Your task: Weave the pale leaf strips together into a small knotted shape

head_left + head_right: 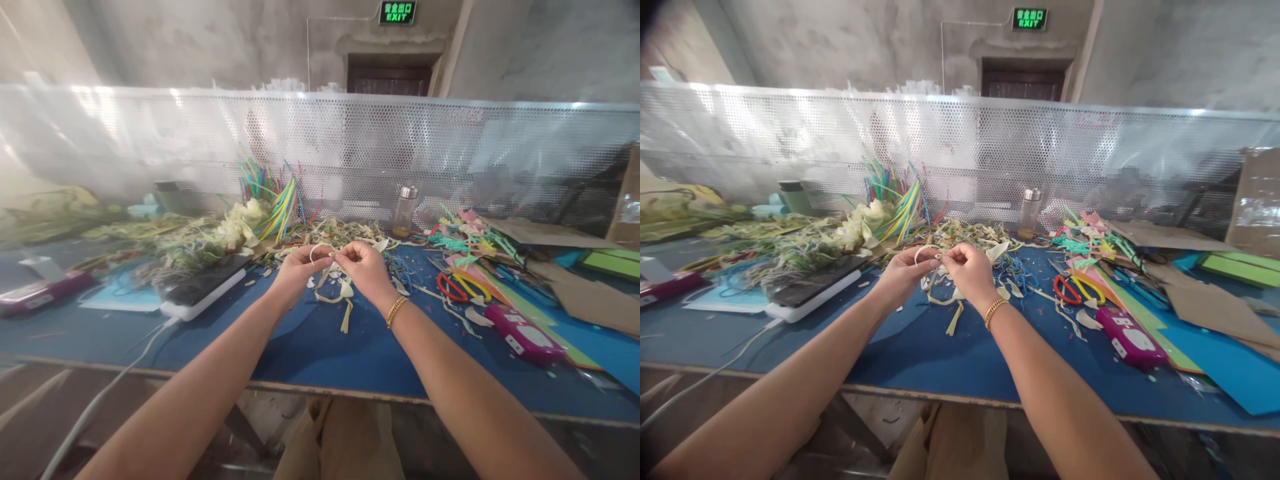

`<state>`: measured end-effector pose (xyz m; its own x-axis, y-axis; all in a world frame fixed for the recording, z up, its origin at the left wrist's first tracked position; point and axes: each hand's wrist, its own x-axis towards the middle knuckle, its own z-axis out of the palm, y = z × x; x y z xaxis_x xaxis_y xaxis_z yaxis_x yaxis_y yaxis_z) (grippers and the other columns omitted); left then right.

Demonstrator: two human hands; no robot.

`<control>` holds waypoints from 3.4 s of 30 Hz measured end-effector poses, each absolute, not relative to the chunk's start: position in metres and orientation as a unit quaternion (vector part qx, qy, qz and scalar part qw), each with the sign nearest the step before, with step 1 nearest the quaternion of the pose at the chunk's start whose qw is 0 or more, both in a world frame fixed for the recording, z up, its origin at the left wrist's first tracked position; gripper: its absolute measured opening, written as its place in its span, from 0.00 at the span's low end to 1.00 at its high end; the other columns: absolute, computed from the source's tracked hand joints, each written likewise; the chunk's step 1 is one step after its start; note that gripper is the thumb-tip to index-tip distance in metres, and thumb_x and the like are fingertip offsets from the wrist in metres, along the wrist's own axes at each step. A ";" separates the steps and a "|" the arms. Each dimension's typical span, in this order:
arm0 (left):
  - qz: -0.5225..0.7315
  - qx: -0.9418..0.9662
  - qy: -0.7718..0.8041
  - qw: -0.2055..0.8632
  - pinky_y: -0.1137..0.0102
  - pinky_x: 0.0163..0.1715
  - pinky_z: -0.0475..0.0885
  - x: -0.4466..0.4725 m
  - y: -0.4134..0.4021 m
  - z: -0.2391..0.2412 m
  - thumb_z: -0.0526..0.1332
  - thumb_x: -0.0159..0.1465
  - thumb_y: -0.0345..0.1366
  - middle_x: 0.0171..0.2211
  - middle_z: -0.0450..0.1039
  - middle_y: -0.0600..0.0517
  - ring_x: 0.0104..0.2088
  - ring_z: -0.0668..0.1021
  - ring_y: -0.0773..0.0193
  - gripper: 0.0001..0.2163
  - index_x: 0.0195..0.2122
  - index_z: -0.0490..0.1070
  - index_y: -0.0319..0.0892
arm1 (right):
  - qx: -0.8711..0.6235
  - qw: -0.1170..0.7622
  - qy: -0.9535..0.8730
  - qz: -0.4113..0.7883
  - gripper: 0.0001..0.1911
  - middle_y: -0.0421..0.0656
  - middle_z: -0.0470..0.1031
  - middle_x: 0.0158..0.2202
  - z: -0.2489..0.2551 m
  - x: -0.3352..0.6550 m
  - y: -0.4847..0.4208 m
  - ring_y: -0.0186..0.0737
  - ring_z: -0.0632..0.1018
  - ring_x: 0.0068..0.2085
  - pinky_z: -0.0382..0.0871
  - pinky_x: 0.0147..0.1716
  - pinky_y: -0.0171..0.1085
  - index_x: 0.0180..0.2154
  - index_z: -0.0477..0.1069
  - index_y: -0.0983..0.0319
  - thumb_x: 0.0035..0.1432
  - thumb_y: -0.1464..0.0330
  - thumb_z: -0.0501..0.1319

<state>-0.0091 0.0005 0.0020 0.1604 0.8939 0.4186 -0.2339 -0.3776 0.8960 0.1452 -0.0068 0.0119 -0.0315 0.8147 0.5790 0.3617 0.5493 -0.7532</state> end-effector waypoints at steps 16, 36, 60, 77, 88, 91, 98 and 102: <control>0.597 0.550 0.290 0.507 0.74 0.23 0.62 -0.009 0.002 0.004 0.69 0.48 0.38 0.23 0.69 0.55 0.22 0.67 0.72 0.09 0.28 0.74 0.40 | -0.417 0.528 -0.732 0.105 0.05 0.41 0.74 0.30 0.017 0.147 -0.014 0.38 0.73 0.33 0.65 0.38 0.40 0.32 0.70 0.60 0.53 0.65 0.59; 0.574 0.419 0.253 0.657 0.76 0.27 0.67 -0.010 0.002 0.002 0.70 0.47 0.31 0.25 0.70 0.57 0.25 0.72 0.73 0.09 0.26 0.71 0.40 | -0.379 0.448 -0.780 -0.216 0.07 0.38 0.73 0.42 0.016 0.137 -0.026 0.42 0.67 0.47 0.51 0.49 0.45 0.31 0.71 0.56 0.60 0.65 0.56; 0.576 0.575 0.277 0.510 0.74 0.33 0.66 -0.009 0.001 0.002 0.69 0.49 0.33 0.28 0.72 0.54 0.29 0.72 0.71 0.08 0.30 0.73 0.40 | -0.389 0.571 -0.682 0.240 0.09 0.38 0.66 0.26 0.002 0.135 -0.002 0.33 0.68 0.27 0.63 0.29 0.35 0.28 0.62 0.60 0.55 0.61 0.57; 0.531 0.415 0.287 0.681 0.78 0.26 0.67 -0.020 0.005 0.009 0.67 0.50 0.29 0.24 0.68 0.57 0.26 0.73 0.74 0.07 0.27 0.69 0.39 | -0.402 0.501 -0.757 -0.119 0.04 0.42 0.73 0.37 0.026 0.149 -0.024 0.44 0.70 0.43 0.57 0.47 0.46 0.32 0.71 0.57 0.57 0.68 0.57; 0.557 0.473 0.302 0.612 0.78 0.28 0.65 -0.018 0.005 0.007 0.69 0.48 0.30 0.24 0.71 0.55 0.25 0.71 0.75 0.07 0.28 0.73 0.38 | -0.417 0.490 -0.748 0.162 0.11 0.41 0.76 0.28 0.009 0.147 -0.006 0.36 0.75 0.30 0.67 0.32 0.36 0.30 0.73 0.60 0.56 0.61 0.58; 0.557 0.486 0.310 0.598 0.78 0.28 0.64 -0.018 0.005 0.006 0.69 0.48 0.31 0.24 0.71 0.55 0.25 0.71 0.75 0.06 0.26 0.73 0.38 | -0.426 0.492 -0.741 0.165 0.10 0.41 0.76 0.27 0.008 0.149 -0.003 0.35 0.75 0.29 0.67 0.31 0.36 0.30 0.73 0.60 0.56 0.61 0.58; 0.557 0.495 0.311 0.590 0.76 0.28 0.64 -0.018 0.005 0.006 0.69 0.47 0.31 0.25 0.71 0.55 0.25 0.71 0.74 0.06 0.26 0.74 0.39 | -0.428 0.466 -0.747 0.204 0.10 0.41 0.76 0.27 0.003 0.149 0.000 0.35 0.74 0.27 0.66 0.29 0.35 0.29 0.72 0.60 0.55 0.61 0.59; 0.561 0.505 0.326 0.569 0.75 0.26 0.63 -0.018 0.006 0.006 0.70 0.46 0.32 0.24 0.72 0.54 0.24 0.70 0.73 0.07 0.26 0.75 0.39 | -0.435 0.486 -0.739 0.169 0.09 0.41 0.76 0.27 0.005 0.149 -0.001 0.36 0.75 0.29 0.67 0.32 0.37 0.29 0.72 0.60 0.54 0.62 0.59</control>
